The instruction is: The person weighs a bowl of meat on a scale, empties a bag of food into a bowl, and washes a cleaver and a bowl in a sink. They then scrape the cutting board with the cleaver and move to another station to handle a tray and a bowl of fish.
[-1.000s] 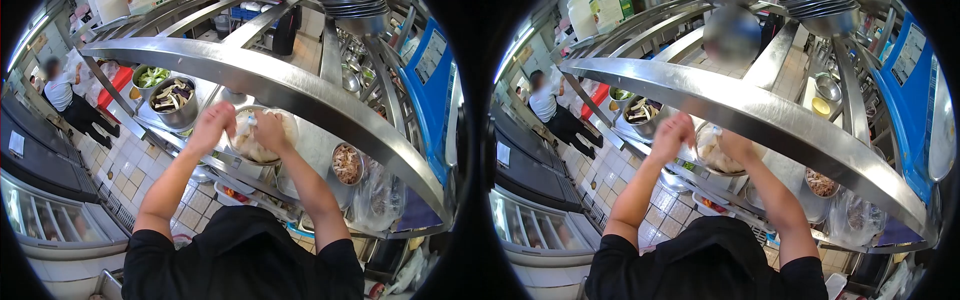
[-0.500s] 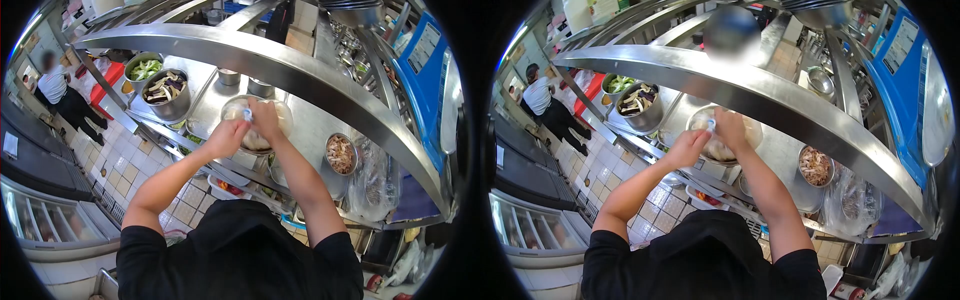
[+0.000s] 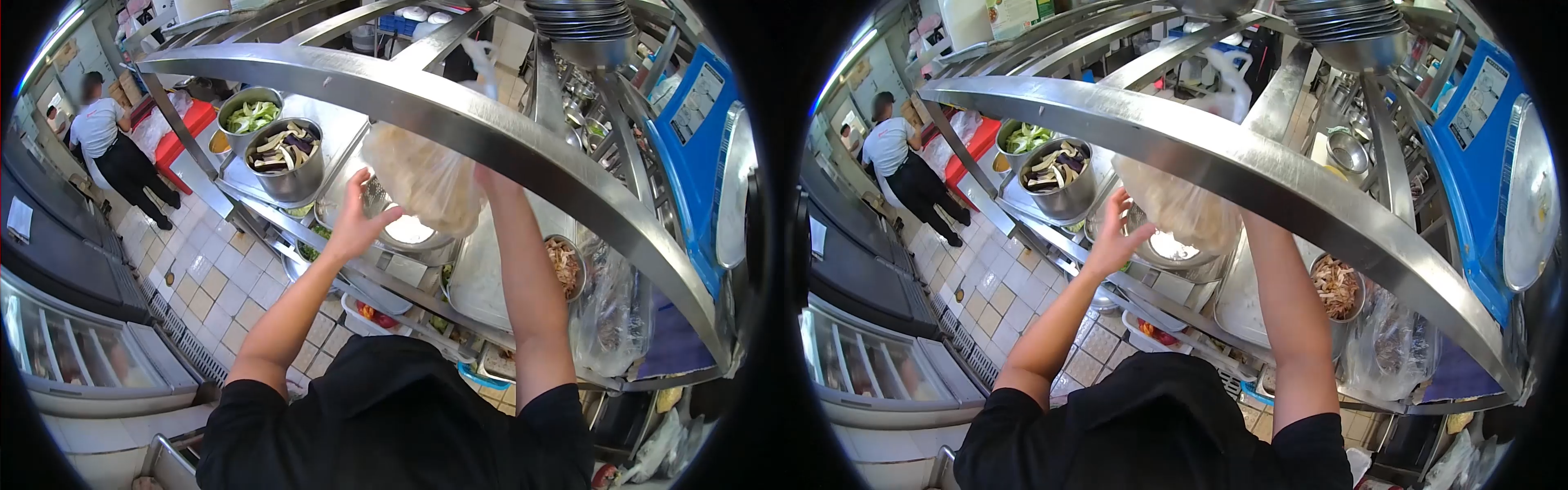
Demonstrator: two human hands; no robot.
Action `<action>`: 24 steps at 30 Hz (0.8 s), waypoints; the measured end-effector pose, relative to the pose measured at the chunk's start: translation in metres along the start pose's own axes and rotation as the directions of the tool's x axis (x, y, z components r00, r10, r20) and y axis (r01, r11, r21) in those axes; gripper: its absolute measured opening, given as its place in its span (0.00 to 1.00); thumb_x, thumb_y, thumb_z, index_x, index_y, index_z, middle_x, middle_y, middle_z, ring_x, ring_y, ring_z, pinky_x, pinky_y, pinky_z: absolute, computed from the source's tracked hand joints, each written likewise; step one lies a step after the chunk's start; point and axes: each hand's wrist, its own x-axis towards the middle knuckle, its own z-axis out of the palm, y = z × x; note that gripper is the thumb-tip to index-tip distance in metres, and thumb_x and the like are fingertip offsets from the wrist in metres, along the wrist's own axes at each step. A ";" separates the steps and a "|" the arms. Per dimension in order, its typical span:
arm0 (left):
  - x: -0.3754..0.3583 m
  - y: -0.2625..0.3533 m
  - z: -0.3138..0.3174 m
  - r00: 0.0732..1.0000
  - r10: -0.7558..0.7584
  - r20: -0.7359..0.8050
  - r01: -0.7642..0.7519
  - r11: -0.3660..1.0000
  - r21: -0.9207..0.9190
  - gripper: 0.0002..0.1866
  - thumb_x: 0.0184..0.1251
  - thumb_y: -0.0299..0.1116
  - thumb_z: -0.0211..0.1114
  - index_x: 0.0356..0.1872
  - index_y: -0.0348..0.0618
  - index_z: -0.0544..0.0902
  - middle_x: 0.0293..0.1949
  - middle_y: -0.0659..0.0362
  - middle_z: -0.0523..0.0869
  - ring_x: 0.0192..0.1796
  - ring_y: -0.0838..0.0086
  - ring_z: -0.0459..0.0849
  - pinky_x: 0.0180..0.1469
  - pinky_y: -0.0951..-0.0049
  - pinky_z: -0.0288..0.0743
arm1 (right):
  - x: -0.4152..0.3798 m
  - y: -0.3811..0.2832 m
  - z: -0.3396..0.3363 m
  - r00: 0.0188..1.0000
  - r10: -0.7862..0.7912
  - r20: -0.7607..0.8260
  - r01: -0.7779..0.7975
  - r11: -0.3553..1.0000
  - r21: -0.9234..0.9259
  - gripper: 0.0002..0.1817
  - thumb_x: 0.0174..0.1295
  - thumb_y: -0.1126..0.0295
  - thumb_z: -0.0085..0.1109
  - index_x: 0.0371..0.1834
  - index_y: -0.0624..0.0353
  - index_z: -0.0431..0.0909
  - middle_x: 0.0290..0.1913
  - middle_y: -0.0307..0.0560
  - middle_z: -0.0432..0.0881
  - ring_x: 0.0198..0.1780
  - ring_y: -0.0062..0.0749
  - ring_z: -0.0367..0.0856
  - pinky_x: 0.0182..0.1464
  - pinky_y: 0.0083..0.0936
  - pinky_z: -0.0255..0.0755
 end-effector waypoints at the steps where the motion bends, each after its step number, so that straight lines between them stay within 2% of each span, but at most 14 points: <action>1: 0.000 -0.009 0.004 1.000 0.003 0.010 -0.002 0.995 -0.101 0.43 0.63 0.41 0.69 0.73 0.37 0.54 0.68 0.47 0.65 0.70 0.60 0.64 0.71 0.62 0.60 | 0.003 -0.007 0.007 0.997 0.044 -0.067 -0.033 0.987 0.158 0.14 0.66 0.66 0.54 0.50 0.62 0.78 0.49 0.54 0.82 0.51 0.42 0.80 0.55 0.34 0.74; 3: 0.007 -0.032 0.013 0.999 0.027 0.022 -0.019 0.953 -0.304 0.51 0.60 0.54 0.71 0.75 0.37 0.51 0.72 0.47 0.61 0.74 0.57 0.58 0.74 0.59 0.54 | 0.004 -0.018 0.026 0.985 0.090 -0.149 -0.031 0.934 0.355 0.14 0.68 0.64 0.52 0.50 0.62 0.77 0.49 0.53 0.81 0.50 0.40 0.80 0.55 0.33 0.75; 4: 0.006 -0.025 0.016 1.000 0.002 0.027 0.013 0.844 -0.536 0.54 0.58 0.61 0.67 0.75 0.39 0.51 0.73 0.48 0.60 0.75 0.56 0.57 0.75 0.58 0.53 | 0.000 -0.020 0.038 0.979 0.098 -0.179 -0.013 0.907 0.422 0.15 0.68 0.63 0.52 0.50 0.61 0.77 0.49 0.52 0.81 0.50 0.39 0.80 0.55 0.32 0.75; 6: -0.002 -0.008 0.018 0.997 -0.043 0.063 0.076 0.469 -0.880 0.61 0.52 0.75 0.60 0.76 0.41 0.49 0.75 0.50 0.58 0.77 0.54 0.54 0.76 0.56 0.50 | -0.012 -0.025 0.061 0.969 0.113 -0.220 0.018 0.856 0.517 0.15 0.70 0.62 0.50 0.50 0.61 0.77 0.49 0.50 0.81 0.50 0.37 0.80 0.54 0.31 0.76; 7: 0.004 0.001 0.014 0.982 -0.095 0.162 0.185 0.334 -0.924 0.64 0.45 0.85 0.45 0.77 0.47 0.49 0.76 0.53 0.57 0.78 0.53 0.53 0.77 0.53 0.48 | -0.016 -0.022 0.071 0.966 0.126 -0.224 0.020 0.831 0.555 0.15 0.71 0.61 0.49 0.50 0.61 0.76 0.49 0.49 0.81 0.50 0.36 0.80 0.54 0.31 0.76; 10: 0.021 -0.013 0.020 0.932 -0.087 0.352 0.360 0.112 -0.926 0.61 0.47 0.86 0.43 0.77 0.52 0.54 0.75 0.53 0.60 0.76 0.55 0.57 0.77 0.51 0.49 | -0.014 0.007 0.086 0.972 0.175 -0.159 -0.030 0.758 0.651 0.17 0.73 0.58 0.47 0.50 0.60 0.76 0.49 0.47 0.81 0.49 0.33 0.80 0.53 0.29 0.77; 11: 0.021 -0.011 0.025 0.928 -0.159 0.336 0.341 0.006 -0.940 0.55 0.55 0.82 0.42 0.75 0.51 0.58 0.74 0.52 0.63 0.75 0.56 0.61 0.75 0.50 0.53 | -0.004 0.024 0.074 0.978 0.191 -0.080 -0.081 0.711 0.698 0.18 0.73 0.57 0.48 0.52 0.60 0.76 0.50 0.47 0.81 0.50 0.34 0.79 0.54 0.32 0.76; 13: 0.027 -0.009 0.022 0.929 -0.191 0.317 0.327 0.024 -0.945 0.50 0.61 0.78 0.42 0.75 0.50 0.60 0.73 0.52 0.65 0.73 0.55 0.64 0.74 0.49 0.57 | 0.005 0.047 0.055 0.975 0.217 0.052 -0.184 0.651 0.736 0.19 0.71 0.54 0.51 0.53 0.57 0.77 0.52 0.46 0.82 0.52 0.37 0.79 0.57 0.37 0.76; 14: 0.029 -0.008 0.020 0.928 -0.208 0.310 0.323 0.031 -0.946 0.47 0.64 0.75 0.41 0.75 0.50 0.60 0.73 0.52 0.65 0.72 0.55 0.66 0.73 0.49 0.58 | 0.007 0.049 0.039 0.978 0.201 0.058 -0.182 0.679 0.711 0.20 0.70 0.54 0.52 0.54 0.56 0.77 0.52 0.45 0.82 0.53 0.37 0.79 0.57 0.37 0.76; 15: 0.029 0.006 0.011 0.926 -0.246 0.285 0.311 0.073 -0.948 0.41 0.69 0.68 0.44 0.73 0.49 0.62 0.70 0.51 0.70 0.69 0.56 0.71 0.71 0.49 0.63 | 0.011 0.054 0.021 0.981 0.186 0.064 -0.178 0.706 0.685 0.20 0.70 0.53 0.52 0.56 0.55 0.77 0.53 0.45 0.82 0.53 0.37 0.80 0.57 0.38 0.76; 18: 0.044 0.002 -0.017 0.923 -0.237 0.303 0.353 0.210 -0.912 0.34 0.70 0.61 0.51 0.68 0.50 0.68 0.63 0.50 0.76 0.60 0.58 0.80 0.63 0.51 0.73 | 0.002 0.055 -0.030 0.981 0.188 0.035 -0.178 0.826 0.535 0.22 0.70 0.52 0.53 0.58 0.54 0.76 0.55 0.43 0.81 0.54 0.36 0.79 0.57 0.37 0.75; 21: 0.065 0.015 -0.041 0.905 -0.310 0.292 0.406 0.423 -0.810 0.27 0.68 0.49 0.61 0.63 0.46 0.70 0.56 0.50 0.79 0.50 0.61 0.85 0.53 0.56 0.82 | -0.011 0.048 -0.053 0.982 0.189 0.004 -0.180 0.931 0.318 0.23 0.70 0.52 0.52 0.61 0.54 0.74 0.57 0.43 0.80 0.55 0.34 0.79 0.57 0.36 0.75; 23: 0.083 0.019 -0.040 0.908 -0.326 0.263 0.412 0.585 -0.699 0.26 0.66 0.42 0.64 0.60 0.42 0.70 0.54 0.51 0.79 0.46 0.64 0.86 0.48 0.59 0.83 | -0.009 0.091 -0.065 0.998 0.066 0.002 -0.063 0.937 0.342 0.24 0.72 0.52 0.50 0.63 0.54 0.72 0.59 0.43 0.78 0.57 0.32 0.78 0.56 0.33 0.75; 24: 0.090 0.022 -0.038 0.909 -0.334 0.248 0.413 0.657 -0.631 0.25 0.65 0.39 0.66 0.59 0.40 0.70 0.53 0.51 0.79 0.44 0.65 0.86 0.45 0.60 0.84 | -0.015 0.097 -0.059 0.996 0.030 0.083 -0.042 0.987 0.153 0.25 0.72 0.51 0.50 0.64 0.55 0.71 0.59 0.43 0.78 0.58 0.31 0.77 0.56 0.32 0.74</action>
